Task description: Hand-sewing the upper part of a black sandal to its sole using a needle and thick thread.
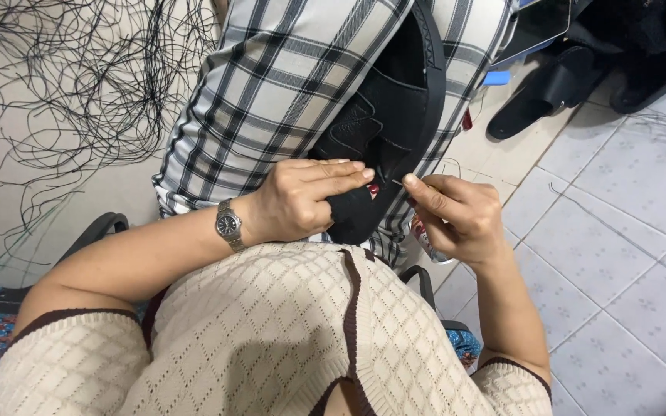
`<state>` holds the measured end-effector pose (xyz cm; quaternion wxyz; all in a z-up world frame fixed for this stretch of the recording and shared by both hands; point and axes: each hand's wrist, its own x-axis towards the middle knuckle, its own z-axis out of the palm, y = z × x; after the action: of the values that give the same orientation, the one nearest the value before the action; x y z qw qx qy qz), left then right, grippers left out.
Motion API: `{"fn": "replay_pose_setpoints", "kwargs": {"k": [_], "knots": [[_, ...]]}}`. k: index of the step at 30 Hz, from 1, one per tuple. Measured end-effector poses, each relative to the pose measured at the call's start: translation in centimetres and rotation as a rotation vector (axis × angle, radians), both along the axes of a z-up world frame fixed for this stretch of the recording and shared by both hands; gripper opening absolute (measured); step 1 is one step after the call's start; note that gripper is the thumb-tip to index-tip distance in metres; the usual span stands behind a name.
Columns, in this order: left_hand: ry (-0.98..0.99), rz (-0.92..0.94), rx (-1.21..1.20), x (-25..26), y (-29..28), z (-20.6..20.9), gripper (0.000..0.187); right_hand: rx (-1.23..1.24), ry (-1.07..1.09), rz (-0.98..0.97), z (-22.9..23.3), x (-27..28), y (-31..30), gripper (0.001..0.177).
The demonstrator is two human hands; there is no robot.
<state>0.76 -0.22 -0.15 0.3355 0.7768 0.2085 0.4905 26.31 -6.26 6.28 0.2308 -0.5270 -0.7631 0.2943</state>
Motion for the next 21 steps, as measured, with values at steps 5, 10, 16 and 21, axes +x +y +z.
{"fn": "replay_pose_setpoints", "kwargs": {"k": [5,10,16,21], "knots": [[0.003,-0.011,0.003,-0.1,0.1,0.2,0.016,0.024,-0.028,-0.025,1.4,-1.3,0.8,0.036],[0.005,-0.032,0.039,-0.2,0.5,0.0,0.018,0.059,-0.051,-0.044,2.6,-2.4,1.7,0.035],[0.016,-0.015,0.044,-0.2,0.5,0.5,0.017,0.002,0.012,-0.064,3.7,-3.1,2.5,0.034],[0.028,-0.007,0.050,-0.3,0.5,0.3,0.018,-0.016,0.015,-0.071,4.2,-3.6,2.5,0.033]]}}
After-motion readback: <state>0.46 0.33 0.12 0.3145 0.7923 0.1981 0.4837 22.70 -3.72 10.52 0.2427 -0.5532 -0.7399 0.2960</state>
